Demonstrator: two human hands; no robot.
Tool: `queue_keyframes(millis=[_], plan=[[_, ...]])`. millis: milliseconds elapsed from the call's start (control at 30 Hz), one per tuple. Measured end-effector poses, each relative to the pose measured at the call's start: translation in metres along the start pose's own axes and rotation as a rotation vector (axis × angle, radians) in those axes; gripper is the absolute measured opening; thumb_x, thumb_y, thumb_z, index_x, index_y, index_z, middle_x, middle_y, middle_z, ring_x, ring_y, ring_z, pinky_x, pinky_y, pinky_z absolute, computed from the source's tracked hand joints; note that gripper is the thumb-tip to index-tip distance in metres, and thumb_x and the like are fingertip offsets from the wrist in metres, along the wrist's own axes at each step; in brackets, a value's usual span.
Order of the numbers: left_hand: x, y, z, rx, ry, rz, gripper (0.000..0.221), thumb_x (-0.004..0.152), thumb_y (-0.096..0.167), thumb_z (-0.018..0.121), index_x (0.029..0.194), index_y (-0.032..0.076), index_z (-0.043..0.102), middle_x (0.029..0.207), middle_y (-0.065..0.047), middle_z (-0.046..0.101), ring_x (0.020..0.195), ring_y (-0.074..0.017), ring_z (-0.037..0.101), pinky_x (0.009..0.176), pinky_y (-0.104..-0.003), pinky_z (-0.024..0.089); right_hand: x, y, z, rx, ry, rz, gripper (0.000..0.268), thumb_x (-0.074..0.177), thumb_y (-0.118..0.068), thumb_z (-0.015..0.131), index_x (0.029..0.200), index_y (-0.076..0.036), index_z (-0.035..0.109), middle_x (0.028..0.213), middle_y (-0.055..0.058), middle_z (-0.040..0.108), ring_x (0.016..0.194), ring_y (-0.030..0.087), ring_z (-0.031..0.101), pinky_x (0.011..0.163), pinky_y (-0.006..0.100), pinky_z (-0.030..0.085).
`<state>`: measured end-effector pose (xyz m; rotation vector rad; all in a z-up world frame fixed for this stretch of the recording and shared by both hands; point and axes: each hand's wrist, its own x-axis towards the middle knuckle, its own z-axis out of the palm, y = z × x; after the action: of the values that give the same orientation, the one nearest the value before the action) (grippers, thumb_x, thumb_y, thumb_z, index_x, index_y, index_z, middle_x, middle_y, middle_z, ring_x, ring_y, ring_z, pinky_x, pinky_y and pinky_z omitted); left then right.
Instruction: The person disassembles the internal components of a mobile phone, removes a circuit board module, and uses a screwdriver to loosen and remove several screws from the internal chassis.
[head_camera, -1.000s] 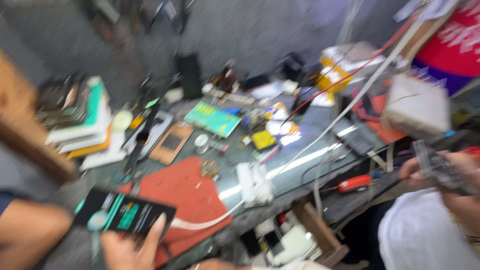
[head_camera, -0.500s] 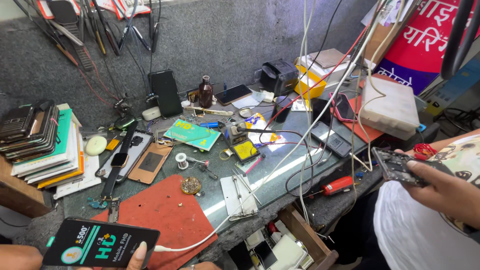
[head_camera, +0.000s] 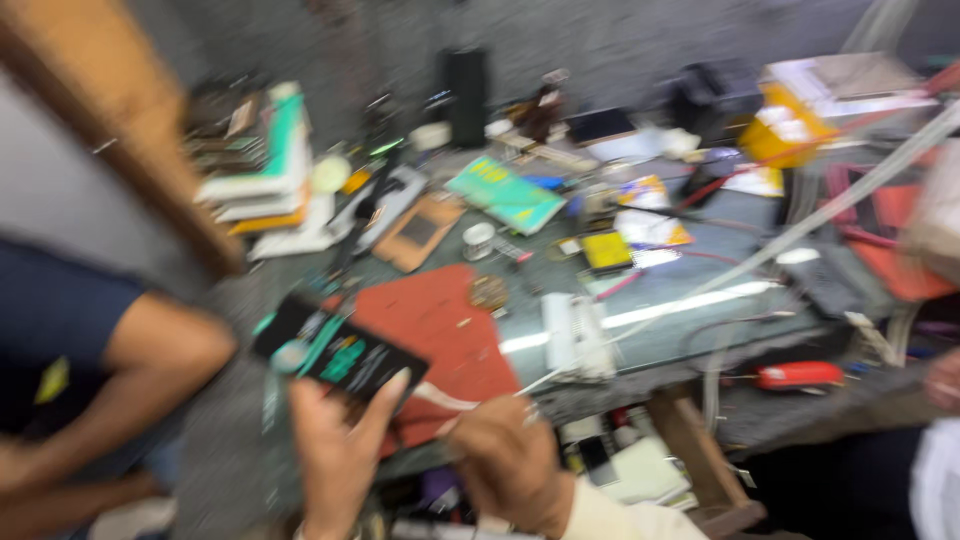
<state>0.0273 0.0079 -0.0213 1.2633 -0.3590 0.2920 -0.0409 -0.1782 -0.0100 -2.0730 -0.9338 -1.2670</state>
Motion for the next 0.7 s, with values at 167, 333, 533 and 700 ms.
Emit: queue_keyframes(millis=[167,333,533,700], plan=[[-0.001,0.024,0.005,-0.048,-0.014,-0.051,0.056,0.09,-0.001,0.074,0.134,-0.001,0.04,0.111,-0.011,0.071,0.099,-0.0164,0.073,0.084,-0.03,0.061,0.02,-0.008,-0.003,-0.052,0.037,0.166,0.031,0.087,0.003,0.071,0.115,-0.003,0.062,0.108,0.012,0.064,0.097,0.031,0.064,0.086,0.04,0.052],[-0.003,0.031,0.005,-0.068,-0.031,-0.079,0.059,0.09,0.002,0.075,0.137,0.001,0.04,0.111,-0.012,0.071,0.098,-0.0161,0.072,0.082,-0.029,0.06,0.033,-0.014,0.0,-0.024,-0.019,0.315,0.039,0.091,0.001,0.07,0.128,0.0,0.061,0.123,0.016,0.064,0.112,0.037,0.065,0.097,0.041,0.052],[-0.003,0.028,0.005,-0.129,-0.071,-0.076,0.069,0.089,0.002,0.074,0.144,0.004,0.031,0.116,-0.011,0.07,0.105,-0.0154,0.072,0.089,-0.029,0.061,0.058,-0.012,0.001,0.236,-0.158,0.516,0.042,0.091,-0.002,0.071,0.132,0.001,0.061,0.122,0.015,0.068,0.113,0.026,0.07,0.097,0.036,0.054],[-0.008,0.021,0.003,-0.095,-0.119,-0.044,0.06,0.093,-0.002,0.074,0.139,0.0,0.034,0.113,-0.015,0.073,0.103,-0.0201,0.075,0.091,-0.033,0.063,0.062,0.0,0.002,0.427,-0.22,0.738,0.028,0.092,-0.002,0.072,0.119,0.001,0.068,0.104,0.01,0.072,0.095,0.017,0.072,0.087,0.03,0.059]])
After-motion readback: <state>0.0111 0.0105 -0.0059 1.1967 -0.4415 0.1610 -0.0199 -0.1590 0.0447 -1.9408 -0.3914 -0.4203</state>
